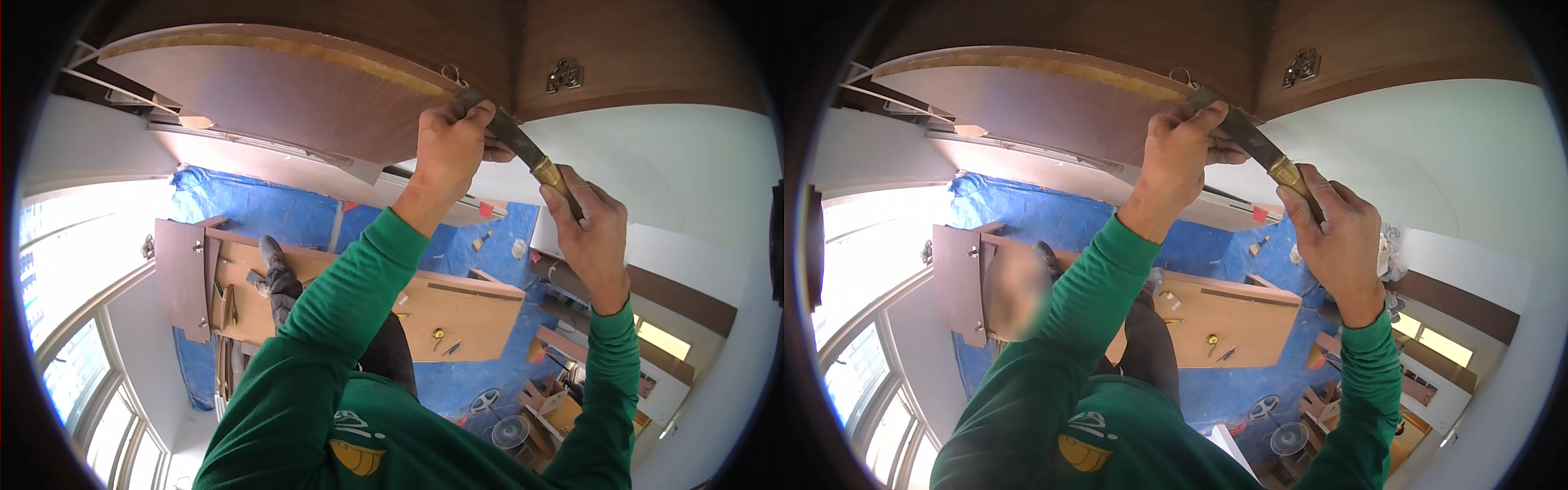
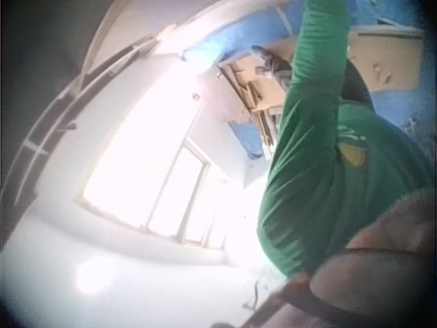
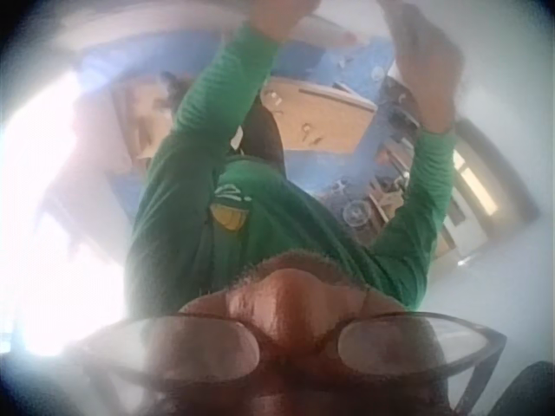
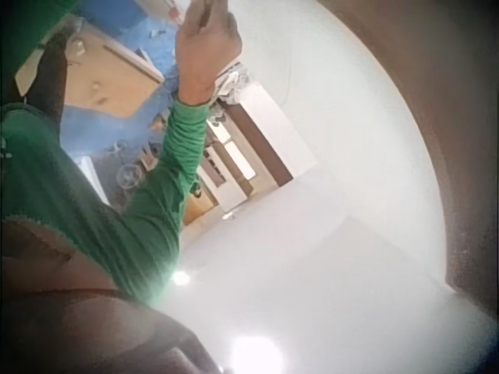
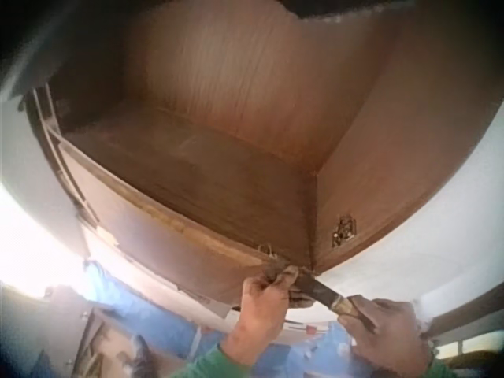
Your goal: The person uses a chisel to shave and smooth the edges of a wooden cabinet door. They repeatedly scrape along the curved edge and corners, removing thin wood shavings to refine the fit.
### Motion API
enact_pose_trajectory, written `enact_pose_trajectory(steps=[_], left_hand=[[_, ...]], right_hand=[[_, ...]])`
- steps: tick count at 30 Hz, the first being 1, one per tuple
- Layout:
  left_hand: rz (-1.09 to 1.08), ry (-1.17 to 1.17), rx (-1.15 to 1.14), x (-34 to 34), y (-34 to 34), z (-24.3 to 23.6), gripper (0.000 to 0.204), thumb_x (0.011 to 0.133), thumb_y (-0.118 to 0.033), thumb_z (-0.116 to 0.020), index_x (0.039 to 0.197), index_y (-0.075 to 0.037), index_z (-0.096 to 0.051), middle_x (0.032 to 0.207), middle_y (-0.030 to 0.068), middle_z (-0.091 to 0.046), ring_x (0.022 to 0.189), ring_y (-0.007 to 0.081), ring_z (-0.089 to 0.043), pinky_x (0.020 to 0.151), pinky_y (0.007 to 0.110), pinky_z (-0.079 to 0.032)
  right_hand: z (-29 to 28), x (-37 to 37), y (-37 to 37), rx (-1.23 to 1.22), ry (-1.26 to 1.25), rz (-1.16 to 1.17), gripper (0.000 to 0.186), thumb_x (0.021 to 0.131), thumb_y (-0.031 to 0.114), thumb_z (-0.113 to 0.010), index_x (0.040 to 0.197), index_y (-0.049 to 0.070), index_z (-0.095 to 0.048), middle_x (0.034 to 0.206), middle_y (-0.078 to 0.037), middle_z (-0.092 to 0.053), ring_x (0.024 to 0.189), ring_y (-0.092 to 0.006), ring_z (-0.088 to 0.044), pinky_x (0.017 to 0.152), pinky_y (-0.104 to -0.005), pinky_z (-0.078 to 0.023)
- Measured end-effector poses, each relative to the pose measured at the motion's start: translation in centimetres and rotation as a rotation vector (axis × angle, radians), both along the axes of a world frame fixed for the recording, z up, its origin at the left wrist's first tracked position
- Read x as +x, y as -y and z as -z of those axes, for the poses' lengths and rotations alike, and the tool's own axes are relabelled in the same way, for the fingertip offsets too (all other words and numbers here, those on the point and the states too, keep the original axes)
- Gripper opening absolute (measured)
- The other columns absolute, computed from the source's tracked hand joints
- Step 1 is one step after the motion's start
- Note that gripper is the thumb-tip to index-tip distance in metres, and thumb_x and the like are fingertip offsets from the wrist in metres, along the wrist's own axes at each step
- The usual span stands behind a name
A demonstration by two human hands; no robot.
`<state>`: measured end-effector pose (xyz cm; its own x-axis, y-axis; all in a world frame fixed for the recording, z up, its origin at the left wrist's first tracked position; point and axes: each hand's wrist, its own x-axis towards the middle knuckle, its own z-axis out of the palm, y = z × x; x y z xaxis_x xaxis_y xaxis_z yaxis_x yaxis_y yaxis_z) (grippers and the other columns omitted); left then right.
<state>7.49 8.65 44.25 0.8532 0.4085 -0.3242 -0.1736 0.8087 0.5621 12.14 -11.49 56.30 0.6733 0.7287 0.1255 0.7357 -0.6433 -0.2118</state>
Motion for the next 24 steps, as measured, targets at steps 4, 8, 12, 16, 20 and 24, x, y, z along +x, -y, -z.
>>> enact_pose_trajectory(steps=[4, 8, 12, 16, 20, 24], left_hand=[[-0.002, 0.0, 0.0, 0.3, 0.0, -0.1, 0.028, 0.11, -0.015, -0.072, 0.112, 0.012, -0.074, 0.102, 0.0238, -0.082, 0.078, 0.0312, -0.083, 0.071, 0.04, -0.072], [-0.002, -0.021, 0.012, 0.6, -0.5, -0.5, 0.028, 0.109, -0.015, -0.072, 0.111, 0.013, -0.074, 0.101, 0.0247, -0.082, 0.078, 0.0325, -0.083, 0.072, 0.041, -0.072], [-0.007, -0.019, 0.034, 0.7, -0.5, -0.8, 0.027, 0.109, -0.014, -0.073, 0.111, 0.013, -0.074, 0.101, 0.0253, -0.082, 0.08, 0.0334, -0.083, 0.073, 0.042, -0.073], [0.005, 0.002, 0.009, -0.3, -0.7, -0.7, 0.026, 0.108, -0.014, -0.073, 0.112, 0.013, -0.074, 0.1, 0.024, -0.082, 0.081, 0.033, -0.084, 0.072, 0.042, -0.073], [-0.003, 0.001, 0.002, 0.2, -0.6, -0.3, 0.025, 0.108, -0.013, -0.073, 0.112, 0.012, -0.075, 0.1, 0.0243, -0.082, 0.082, 0.0335, -0.084, 0.073, 0.043, -0.073], [-0.009, 0.014, -0.002, 0.5, -1.3, -0.2, 0.026, 0.108, -0.012, -0.073, 0.111, 0.014, -0.074, 0.101, 0.0257, -0.082, 0.082, 0.035, -0.084, 0.072, 0.043, -0.074]], right_hand=[[-0.5, 0.1, -0.3, -0.042, -0.006, 0.003, 0.042, 0.103, 0.027, -0.087, 0.132, -0.003, -0.081, 0.086, -0.018, -0.079, 0.063, -0.033, -0.072, 0.06, -0.0421, -0.055], [0.1, 0.3, -0.4, 0.032, 0.048, -0.019, 0.04, 0.103, 0.026, -0.086, 0.131, -0.002, -0.081, 0.084, -0.019, -0.077, 0.063, -0.0357, -0.072, 0.059, -0.0433, -0.055], [0.3, 0.9, -0.2, 0.041, 0.067, -0.061, 0.039, 0.103, 0.027, -0.087, 0.128, -0.002, -0.082, 0.081, -0.017, -0.076, 0.061, -0.0352, -0.071, 0.058, -0.044, -0.054], [-0.1, 0.2, -0.2, 0.004, 0.061, -0.049, 0.039, 0.102, 0.027, -0.088, 0.128, -0.002, -0.083, 0.08, -0.017, -0.076, 0.061, -0.0349, -0.071, 0.058, -0.044, -0.053], [-0.3, -0.2, -0.5, -0.006, 0.04, -0.014, 0.038, 0.102, 0.027, -0.088, 0.127, -0.001, -0.083, 0.08, -0.017, -0.075, 0.062, -0.0364, -0.071, 0.058, -0.0444, -0.053], [0.3, 0.1, -1.0, 0.037, 0.081, -0.049, 0.037, 0.103, 0.027, -0.087, 0.126, 0.0, -0.083, 0.079, -0.017, -0.075, 0.062, -0.0362, -0.071, 0.059, -0.0446, -0.053]])
